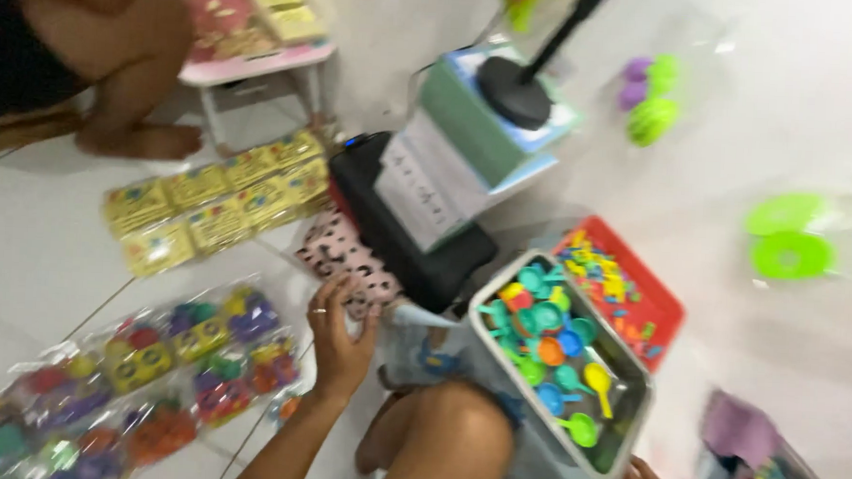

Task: The person sits on the floor and packs small plastic toy utensils and molds into clear plastic bags. They wipe some items with a purple cloth before placing them into bags and then set the filled bags on the floor.

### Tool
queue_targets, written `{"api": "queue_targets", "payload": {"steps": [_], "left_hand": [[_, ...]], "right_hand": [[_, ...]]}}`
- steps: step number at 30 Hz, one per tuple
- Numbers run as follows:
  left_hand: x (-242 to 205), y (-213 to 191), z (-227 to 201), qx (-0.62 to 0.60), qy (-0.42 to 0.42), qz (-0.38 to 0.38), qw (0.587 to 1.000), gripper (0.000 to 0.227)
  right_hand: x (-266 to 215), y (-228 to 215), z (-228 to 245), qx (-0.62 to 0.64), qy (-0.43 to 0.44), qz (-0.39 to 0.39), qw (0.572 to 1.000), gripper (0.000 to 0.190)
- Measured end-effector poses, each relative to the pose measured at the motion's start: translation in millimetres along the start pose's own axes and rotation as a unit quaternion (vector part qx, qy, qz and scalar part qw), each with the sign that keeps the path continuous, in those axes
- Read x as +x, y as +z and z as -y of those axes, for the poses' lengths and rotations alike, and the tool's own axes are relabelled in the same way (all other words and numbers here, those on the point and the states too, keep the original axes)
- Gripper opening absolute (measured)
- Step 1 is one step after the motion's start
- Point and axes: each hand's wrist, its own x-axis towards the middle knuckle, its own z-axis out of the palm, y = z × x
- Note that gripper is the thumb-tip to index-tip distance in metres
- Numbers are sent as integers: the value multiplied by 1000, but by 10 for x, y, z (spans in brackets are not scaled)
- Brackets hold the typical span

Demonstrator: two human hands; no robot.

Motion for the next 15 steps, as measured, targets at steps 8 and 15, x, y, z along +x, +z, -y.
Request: {"api": "queue_targets", "payload": {"steps": [8, 15], "left_hand": [[713, 572, -2000, -129, 200, 253, 938, 31], [44, 1371, -2824, -111, 329, 477, 808, 42]], "right_hand": [[761, -1560, 556, 20, 112, 41, 993, 68], [908, -2137, 305, 84, 221, 119, 964, 47]]}}
